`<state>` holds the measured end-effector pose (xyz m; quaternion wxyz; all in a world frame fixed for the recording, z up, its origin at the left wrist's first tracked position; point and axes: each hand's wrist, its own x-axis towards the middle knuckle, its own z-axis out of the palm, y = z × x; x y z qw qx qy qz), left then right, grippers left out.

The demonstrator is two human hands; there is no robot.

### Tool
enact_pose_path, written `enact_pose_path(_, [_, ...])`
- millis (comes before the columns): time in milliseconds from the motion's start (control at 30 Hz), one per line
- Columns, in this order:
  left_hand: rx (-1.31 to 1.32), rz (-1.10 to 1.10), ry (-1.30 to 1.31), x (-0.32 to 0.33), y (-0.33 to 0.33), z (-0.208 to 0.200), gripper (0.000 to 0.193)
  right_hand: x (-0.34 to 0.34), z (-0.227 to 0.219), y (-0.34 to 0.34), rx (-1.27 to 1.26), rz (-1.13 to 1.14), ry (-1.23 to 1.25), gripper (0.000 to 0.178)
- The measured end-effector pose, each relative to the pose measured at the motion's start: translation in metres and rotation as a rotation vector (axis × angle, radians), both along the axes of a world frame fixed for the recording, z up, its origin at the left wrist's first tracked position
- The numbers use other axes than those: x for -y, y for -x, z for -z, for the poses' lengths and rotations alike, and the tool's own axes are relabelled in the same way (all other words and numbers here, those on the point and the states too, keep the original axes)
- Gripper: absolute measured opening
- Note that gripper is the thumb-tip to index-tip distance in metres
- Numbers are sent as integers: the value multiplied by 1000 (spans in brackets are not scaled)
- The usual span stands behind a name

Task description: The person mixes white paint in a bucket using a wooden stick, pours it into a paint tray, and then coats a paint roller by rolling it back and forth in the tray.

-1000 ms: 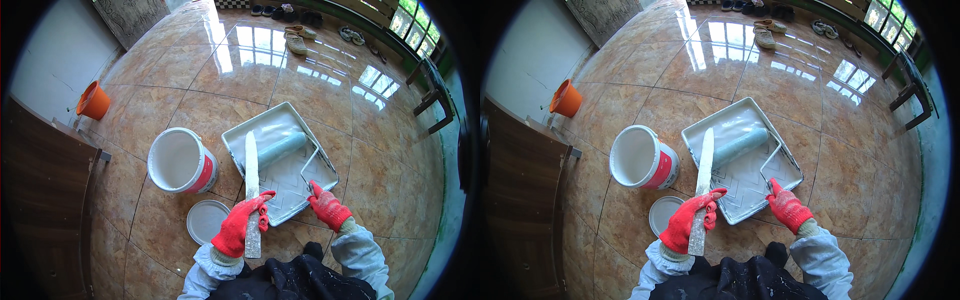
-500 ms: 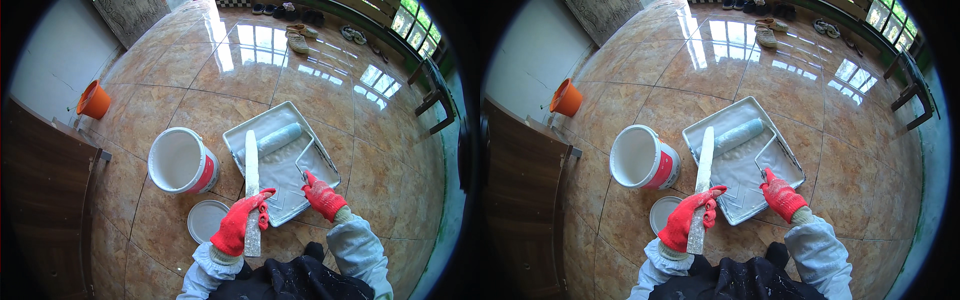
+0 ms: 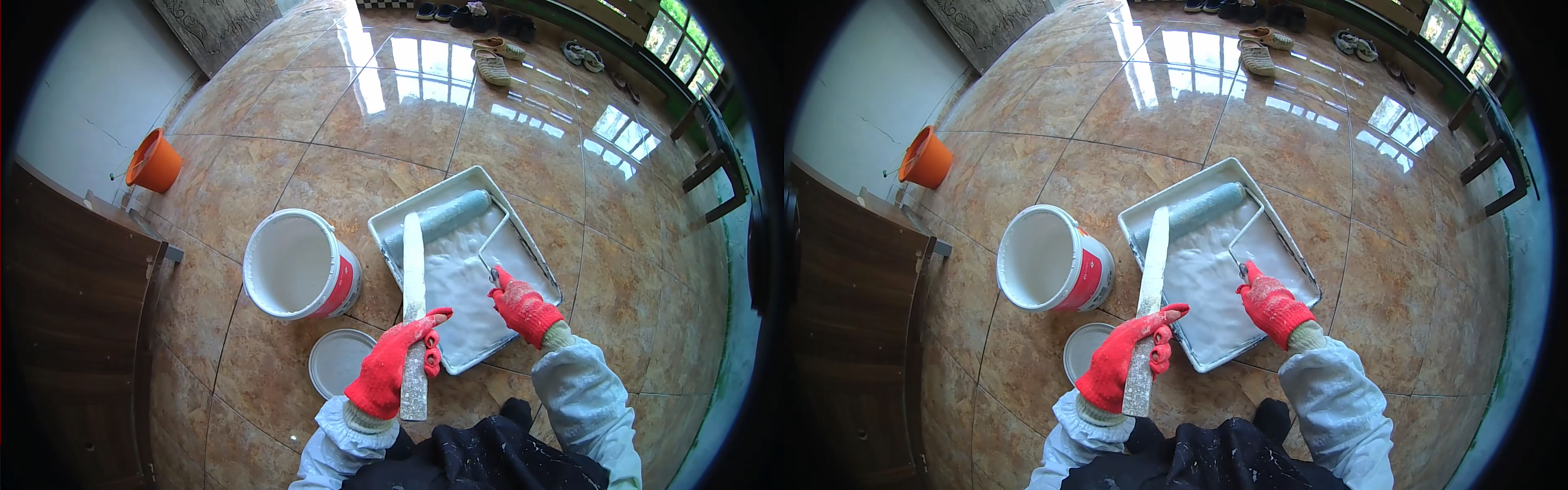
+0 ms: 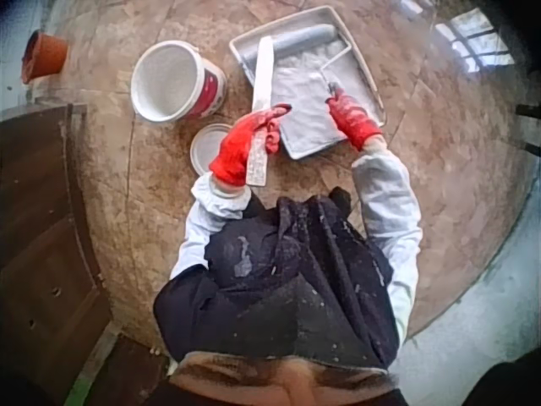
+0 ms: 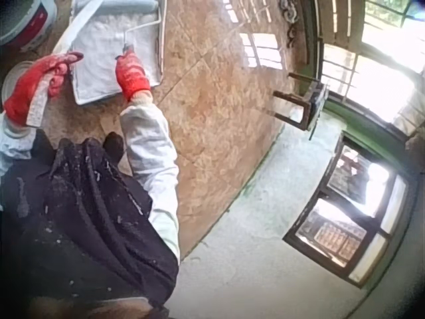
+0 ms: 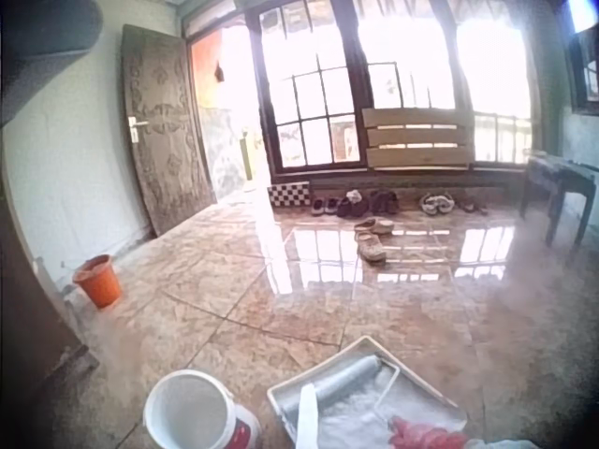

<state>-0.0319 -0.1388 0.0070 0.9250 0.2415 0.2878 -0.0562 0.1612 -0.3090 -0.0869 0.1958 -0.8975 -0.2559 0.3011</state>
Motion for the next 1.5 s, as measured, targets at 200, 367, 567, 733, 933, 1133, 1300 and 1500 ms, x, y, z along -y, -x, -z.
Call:
enact_pose_path(200, [35, -27, 35, -6, 2, 7, 43, -18, -22, -5, -123, 9, 79, 32])
enact_pose_path(367, [7, -41, 61, -6, -1, 2, 43, -16, -14, -11, -119, 1, 65, 31])
enact_pose_path(567, [21, -37, 29, -6, 1, 4, 43, -14, -31, -11, -156, 5, 54, 29])
enact_pose_path(733, [36, -32, 39, -6, 3, 4, 43, -5, -42, -6, -131, -13, 71, 27])
enact_pose_path(933, [28, -41, 4, -2, 6, 7, 42, 8, -59, 5, -159, 9, 104, 26])
enact_pose_path(1133, [3, -39, 38, 2, 8, 7, 41, 25, -57, 18, -191, 85, 61, 33])
enact_pose_path(1300, [6, -52, 73, 4, 11, 1, 42, 41, -45, 30, -47, 66, 78, 54])
enact_pose_path(1500, [19, -48, 54, 6, 16, 1, 42, 40, -48, 34, 38, 148, 125, 56])
